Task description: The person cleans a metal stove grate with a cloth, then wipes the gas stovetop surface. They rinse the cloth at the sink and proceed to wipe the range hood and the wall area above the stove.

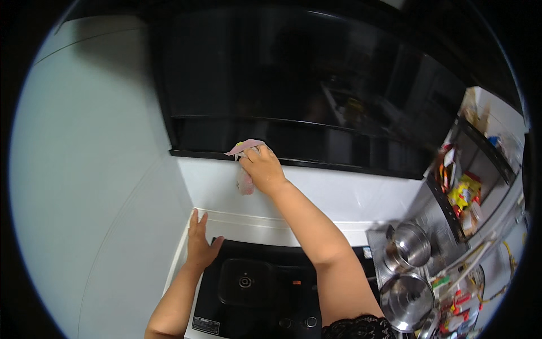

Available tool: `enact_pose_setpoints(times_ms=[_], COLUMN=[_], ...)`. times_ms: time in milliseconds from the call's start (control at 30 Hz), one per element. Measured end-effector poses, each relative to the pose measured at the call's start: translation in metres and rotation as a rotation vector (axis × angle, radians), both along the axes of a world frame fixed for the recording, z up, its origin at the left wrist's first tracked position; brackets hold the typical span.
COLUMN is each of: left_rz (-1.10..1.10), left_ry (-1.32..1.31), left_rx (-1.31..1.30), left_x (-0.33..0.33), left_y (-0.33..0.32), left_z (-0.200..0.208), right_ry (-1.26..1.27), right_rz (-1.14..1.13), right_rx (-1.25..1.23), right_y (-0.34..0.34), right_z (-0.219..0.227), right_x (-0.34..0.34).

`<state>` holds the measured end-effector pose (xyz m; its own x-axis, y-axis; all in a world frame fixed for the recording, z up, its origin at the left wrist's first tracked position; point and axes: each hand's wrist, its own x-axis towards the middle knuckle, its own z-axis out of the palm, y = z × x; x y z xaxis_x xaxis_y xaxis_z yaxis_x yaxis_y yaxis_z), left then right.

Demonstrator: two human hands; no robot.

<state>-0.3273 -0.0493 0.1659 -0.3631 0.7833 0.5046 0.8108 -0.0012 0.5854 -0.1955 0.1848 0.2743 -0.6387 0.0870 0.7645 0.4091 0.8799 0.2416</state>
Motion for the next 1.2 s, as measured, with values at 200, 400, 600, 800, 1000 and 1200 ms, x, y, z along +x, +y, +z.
enact_pose_setpoints(times_ms=[200, 400, 600, 800, 1000, 1200], left_rz=[-0.071, -0.179, -0.261, -0.051, 0.085, 0.099], left_ry=[-0.052, -0.004, 0.02, 0.358, 0.463, 0.467], left_rx=[-0.081, -0.051, -0.019, 0.035, -0.111, -0.28], left_x=[0.046, 0.094, 0.144, 0.177, 0.192, 0.197], left_y=[0.023, 0.065, 0.106, 0.155, 0.186, 0.171], left_z=[-0.001, -0.007, -0.006, 0.053, 0.067, 0.086], right_ry=[-0.005, 0.022, 0.232, 1.52, 2.025, 2.135], right_rz=[-0.102, -0.344, -0.674, -0.34, 0.163, 0.421], right_rx=[-0.035, -0.085, -0.089, -0.444, -0.796, -0.817], right_y=[0.03, 0.072, 0.1, 0.148, 0.148, 0.113], right_z=[-0.001, -0.017, -0.031, -0.084, -0.026, -0.041], right_x=[0.172, 0.334, 0.46, 0.548, 0.447, 0.303])
